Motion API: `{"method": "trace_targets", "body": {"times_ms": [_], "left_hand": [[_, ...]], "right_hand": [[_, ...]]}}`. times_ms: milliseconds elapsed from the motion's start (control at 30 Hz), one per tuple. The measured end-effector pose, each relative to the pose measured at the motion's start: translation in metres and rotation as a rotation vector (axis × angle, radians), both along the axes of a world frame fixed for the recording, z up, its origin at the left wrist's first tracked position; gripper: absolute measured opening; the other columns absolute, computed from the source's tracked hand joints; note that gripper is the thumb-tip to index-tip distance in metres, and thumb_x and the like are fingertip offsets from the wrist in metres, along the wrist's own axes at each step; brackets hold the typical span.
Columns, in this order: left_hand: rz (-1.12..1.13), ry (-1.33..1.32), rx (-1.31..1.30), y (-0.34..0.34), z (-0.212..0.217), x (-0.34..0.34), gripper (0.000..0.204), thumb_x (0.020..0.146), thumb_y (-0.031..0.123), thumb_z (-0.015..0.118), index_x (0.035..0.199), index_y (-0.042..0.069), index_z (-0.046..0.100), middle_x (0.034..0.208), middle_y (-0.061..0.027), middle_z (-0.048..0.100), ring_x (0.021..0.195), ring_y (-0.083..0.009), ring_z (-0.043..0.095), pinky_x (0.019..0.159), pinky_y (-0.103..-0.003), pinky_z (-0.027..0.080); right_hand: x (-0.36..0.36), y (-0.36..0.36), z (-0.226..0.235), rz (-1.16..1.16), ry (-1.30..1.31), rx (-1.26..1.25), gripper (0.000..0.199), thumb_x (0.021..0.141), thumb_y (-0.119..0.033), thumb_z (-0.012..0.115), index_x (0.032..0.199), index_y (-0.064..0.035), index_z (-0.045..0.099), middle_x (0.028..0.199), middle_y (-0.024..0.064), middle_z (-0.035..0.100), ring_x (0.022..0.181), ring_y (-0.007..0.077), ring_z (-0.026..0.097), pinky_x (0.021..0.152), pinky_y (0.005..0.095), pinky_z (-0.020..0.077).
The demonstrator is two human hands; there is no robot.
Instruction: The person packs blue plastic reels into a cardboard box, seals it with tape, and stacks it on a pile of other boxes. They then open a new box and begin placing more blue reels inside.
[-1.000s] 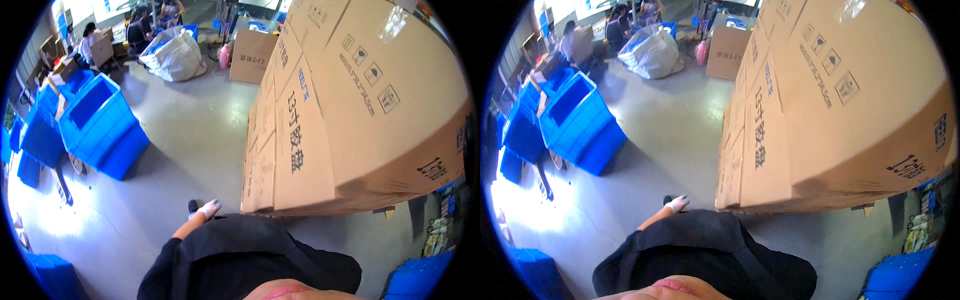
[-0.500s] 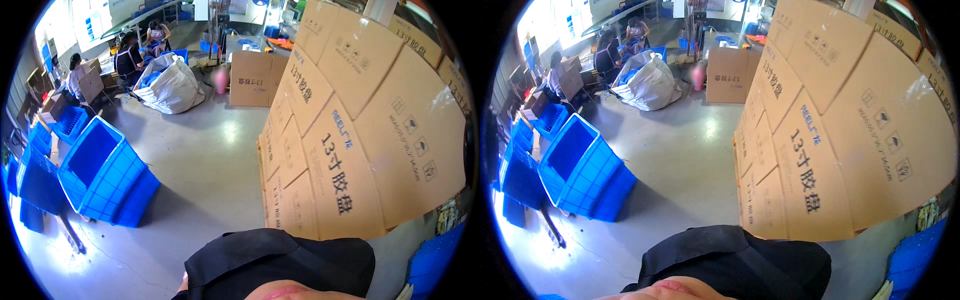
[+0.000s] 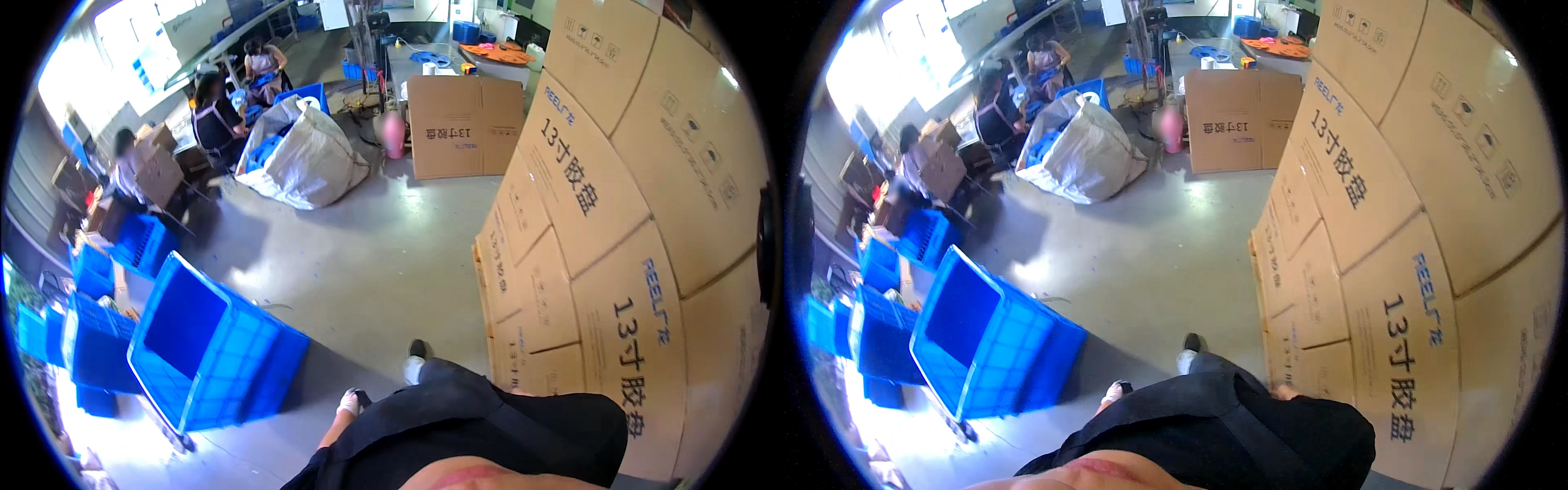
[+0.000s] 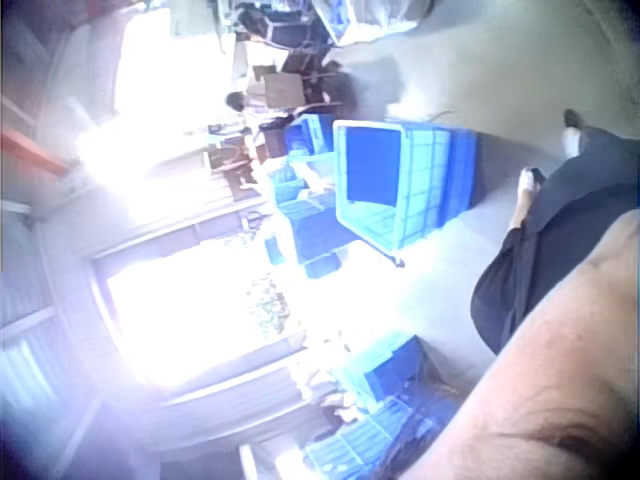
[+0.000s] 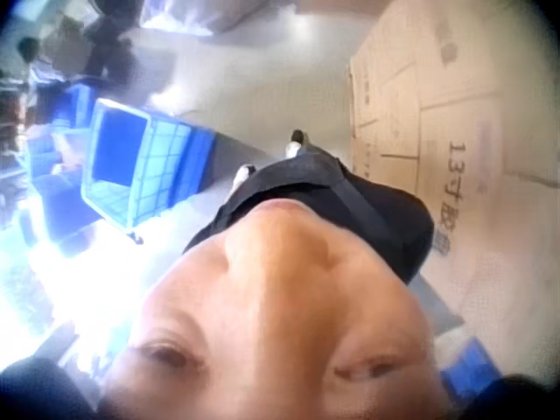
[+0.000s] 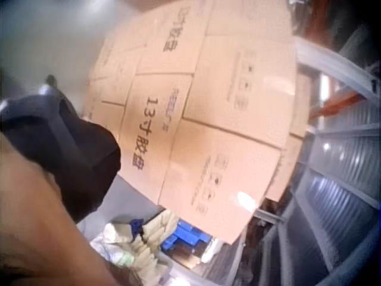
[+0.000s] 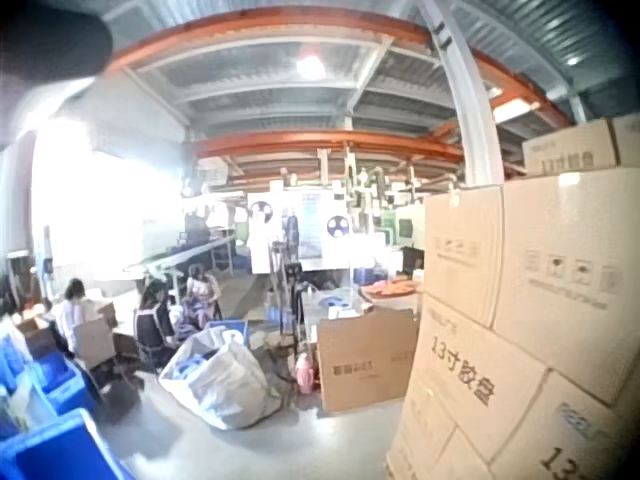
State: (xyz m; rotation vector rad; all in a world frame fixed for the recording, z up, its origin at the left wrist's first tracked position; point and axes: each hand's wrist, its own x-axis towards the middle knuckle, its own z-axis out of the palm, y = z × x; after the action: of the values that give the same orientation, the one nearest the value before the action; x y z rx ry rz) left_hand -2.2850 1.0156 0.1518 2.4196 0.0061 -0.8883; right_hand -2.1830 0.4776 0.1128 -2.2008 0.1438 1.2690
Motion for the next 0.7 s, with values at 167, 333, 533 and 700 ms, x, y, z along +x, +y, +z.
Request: {"method": "trace_targets", "body": {"times_ms": [167,333,533,700], "left_hand": [[0.165,0.066,0.202,0.092,0.020,0.087,0.029,0.074,0.019,0.059,0.100,0.014,0.068,0.110,-0.0098,0.065,0.113,-0.0240,0.057,0.105,-0.035,0.036],[0.257,0.107,0.171,0.120,0.015,0.174,0.030,0.077,0.019,0.057,0.105,0.013,0.067,0.113,-0.0111,0.064,0.114,-0.0254,0.056,0.103,-0.037,0.038],[0.291,0.183,0.160,0.174,-0.010,0.293,0.031,0.081,0.018,0.055,0.109,0.012,0.065,0.118,-0.0127,0.062,0.117,-0.0271,0.055,0.102,-0.038,0.041],[0.208,0.274,0.196,0.223,-0.030,0.416,0.032,0.084,0.018,0.053,0.113,0.011,0.063,0.122,-0.0141,0.060,0.118,-0.0285,0.054,0.100,-0.039,0.043]], "right_hand": [[0.189,0.165,0.017,0.231,-0.401,0.051,0.035,0.089,-0.034,0.056,0.102,-0.0015,0.063,0.101,0.0221,0.065,0.091,0.0374,0.063,0.078,0.0439,0.0494],[0.368,0.286,0.080,-0.013,-0.494,0.359,0.044,0.093,-0.035,0.057,0.124,-0.0036,0.056,0.116,0.0140,0.065,0.107,0.0250,0.061,0.091,0.0362,0.0482],[0.482,0.356,0.081,0.110,-0.397,0.446,0.045,0.091,-0.034,0.060,0.126,-0.0057,0.056,0.117,0.0158,0.065,0.105,0.0251,0.064,0.088,0.0365,0.0504],[0.535,0.293,0.044,0.075,-0.274,0.026,0.047,0.087,-0.039,0.058,0.118,-0.0039,0.061,0.114,0.0191,0.065,0.104,0.0334,0.062,0.089,0.0412,0.0480]]}}
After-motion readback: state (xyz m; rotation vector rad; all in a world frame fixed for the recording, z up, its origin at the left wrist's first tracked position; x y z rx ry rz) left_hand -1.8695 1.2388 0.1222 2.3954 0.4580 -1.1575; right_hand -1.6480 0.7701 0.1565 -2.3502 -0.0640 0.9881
